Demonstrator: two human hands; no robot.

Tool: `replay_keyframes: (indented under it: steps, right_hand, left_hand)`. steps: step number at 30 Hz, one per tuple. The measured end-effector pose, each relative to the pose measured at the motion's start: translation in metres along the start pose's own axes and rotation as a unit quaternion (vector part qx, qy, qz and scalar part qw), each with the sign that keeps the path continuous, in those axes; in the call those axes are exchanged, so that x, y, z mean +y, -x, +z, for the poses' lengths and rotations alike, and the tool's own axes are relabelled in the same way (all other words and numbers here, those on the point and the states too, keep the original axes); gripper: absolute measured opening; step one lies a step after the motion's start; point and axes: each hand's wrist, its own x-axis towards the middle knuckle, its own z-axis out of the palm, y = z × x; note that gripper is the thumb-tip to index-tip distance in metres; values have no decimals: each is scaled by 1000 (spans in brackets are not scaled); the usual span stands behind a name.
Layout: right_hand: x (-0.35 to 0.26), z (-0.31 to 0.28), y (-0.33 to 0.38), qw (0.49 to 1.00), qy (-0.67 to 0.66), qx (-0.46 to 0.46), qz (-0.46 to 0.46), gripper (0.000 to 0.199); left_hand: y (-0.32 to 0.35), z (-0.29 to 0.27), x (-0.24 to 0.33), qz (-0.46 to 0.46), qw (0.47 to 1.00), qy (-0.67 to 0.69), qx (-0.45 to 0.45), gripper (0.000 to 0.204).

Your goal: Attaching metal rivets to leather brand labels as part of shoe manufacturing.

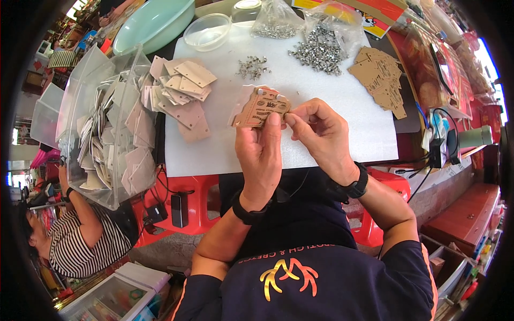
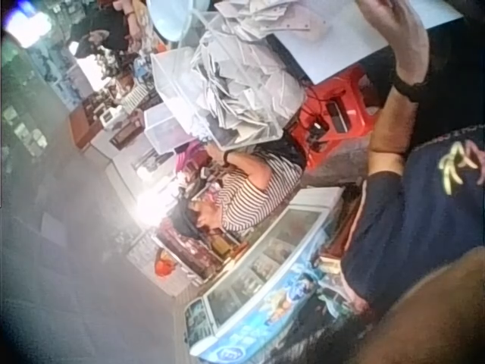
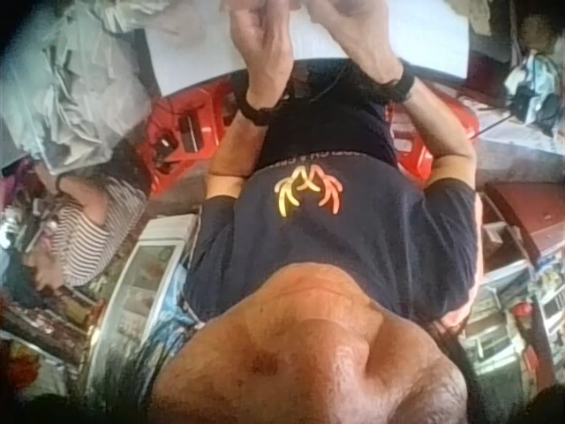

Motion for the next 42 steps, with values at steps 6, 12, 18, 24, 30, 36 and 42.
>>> replay_keyframes:
  steps: [6,12,18,24,30,36,42]
  right_hand:
    - [-10,-1,-4,997,-42,-34,54,18]
    - [-8,-7,-6,998,2,-68,-9,17]
    - [-5,-10,-6,997,36,-39,-64,12]
    - [-10,-16,-7,994,-45,-80,66,12]
    - [-9,-25,-10,986,-27,-124,108,17]
    - [-14,-27,-12,975,-77,-162,130,19]
    - [-17,-36,-15,941,-191,-158,229,25]
  left_hand:
    - [0,-3,-2,11,1000,0,-1,31]
    - [0,-3,-3,3,1000,2,9,31]
    - [1,0,3,-32,999,5,2,30]
    - [2,-1,-1,-31,999,-22,-18,30]
    - [3,-2,-2,-31,998,-29,-45,31]
    - [0,-6,-2,-60,997,-13,-40,30]
    - [-9,-17,-3,-112,991,47,-63,29]
